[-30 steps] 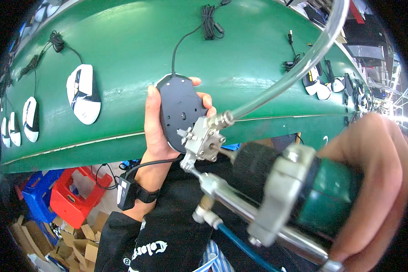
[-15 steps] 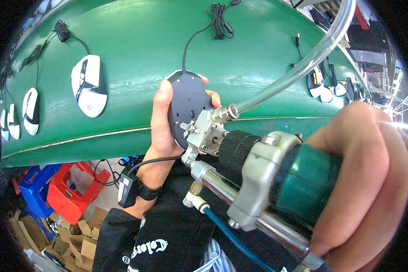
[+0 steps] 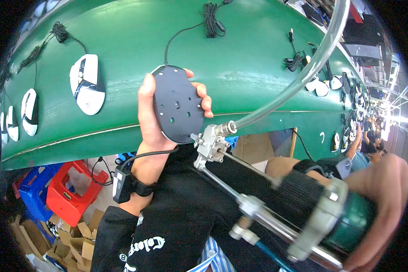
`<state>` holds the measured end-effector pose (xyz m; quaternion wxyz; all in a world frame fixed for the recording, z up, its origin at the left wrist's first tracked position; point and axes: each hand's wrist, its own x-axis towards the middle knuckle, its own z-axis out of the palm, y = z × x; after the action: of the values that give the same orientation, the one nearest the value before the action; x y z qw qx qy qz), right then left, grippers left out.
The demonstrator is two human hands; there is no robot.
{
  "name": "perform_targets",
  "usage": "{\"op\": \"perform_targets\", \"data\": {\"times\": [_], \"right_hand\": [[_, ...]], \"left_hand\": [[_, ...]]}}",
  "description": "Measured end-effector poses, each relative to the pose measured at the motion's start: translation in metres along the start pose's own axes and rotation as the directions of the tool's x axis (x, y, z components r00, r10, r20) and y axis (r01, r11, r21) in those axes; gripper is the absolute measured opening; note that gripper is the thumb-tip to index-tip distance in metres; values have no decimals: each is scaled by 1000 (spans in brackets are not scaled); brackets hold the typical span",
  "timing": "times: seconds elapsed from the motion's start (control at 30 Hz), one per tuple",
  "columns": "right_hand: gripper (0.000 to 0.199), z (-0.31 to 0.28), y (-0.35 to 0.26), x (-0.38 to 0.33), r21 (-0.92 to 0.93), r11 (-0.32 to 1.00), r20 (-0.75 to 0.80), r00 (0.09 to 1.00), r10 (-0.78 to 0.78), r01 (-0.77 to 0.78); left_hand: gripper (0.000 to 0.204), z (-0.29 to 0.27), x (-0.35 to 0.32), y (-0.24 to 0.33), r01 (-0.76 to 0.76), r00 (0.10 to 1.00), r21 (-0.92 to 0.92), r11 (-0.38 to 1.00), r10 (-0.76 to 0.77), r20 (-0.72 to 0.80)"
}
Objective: Assemble bottom plates onto computer mice using a pneumatic screwdriving tool on an electronics production floor.
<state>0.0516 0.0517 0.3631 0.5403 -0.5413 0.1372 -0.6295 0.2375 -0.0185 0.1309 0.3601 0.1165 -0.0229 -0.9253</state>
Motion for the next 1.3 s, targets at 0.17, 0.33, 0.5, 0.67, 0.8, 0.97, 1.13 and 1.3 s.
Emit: {"op": "perform_targets", "data": {"times": [0.17, 0.33, 0.5, 0.67, 0.8, 0.97, 1.13, 1.3], "right_hand": [[20, -12, -5, -10, 156, 982, 117, 986, -122, 103], [19, -23, 23, -11, -11, 923, 208, 903, -375, 386], [21, -19, 30, -21, -3, 937, 145, 927, -345, 349], [19, -8, 2, -42, -86, 965, 83, 967, -243, 249], [18, -12, 34, -24, -9, 975, 122, 968, -221, 224], [3, -9, 32, -7, 62, 961, 219, 936, -276, 269], [24, -45, 26, 51, 396, 917, 726, 596, -342, 45], [20, -53, -19, 19, -113, 994, 585, 808, 70, -5]], "left_hand": [[70, 13, 3, 2, 47, 998, -6, 999, -47, 29], [70, 10, 3, 3, 43, 999, 1, 999, -43, 11], [71, 6, 1, 4, 31, 999, 15, 999, -31, 8], [71, 9, -2, 8, 32, 999, 29, 999, -32, 8], [70, 9, 3, 8, 32, 999, 62, 998, -32, 10], [69, 10, 3, 8, 22, 999, 66, 998, -20, -26], [49, -7, 34, 4, -113, 961, 663, 740, 250, -115], [83, 48, 28, 51, -15, 758, 753, -658, 484, 437]]}}
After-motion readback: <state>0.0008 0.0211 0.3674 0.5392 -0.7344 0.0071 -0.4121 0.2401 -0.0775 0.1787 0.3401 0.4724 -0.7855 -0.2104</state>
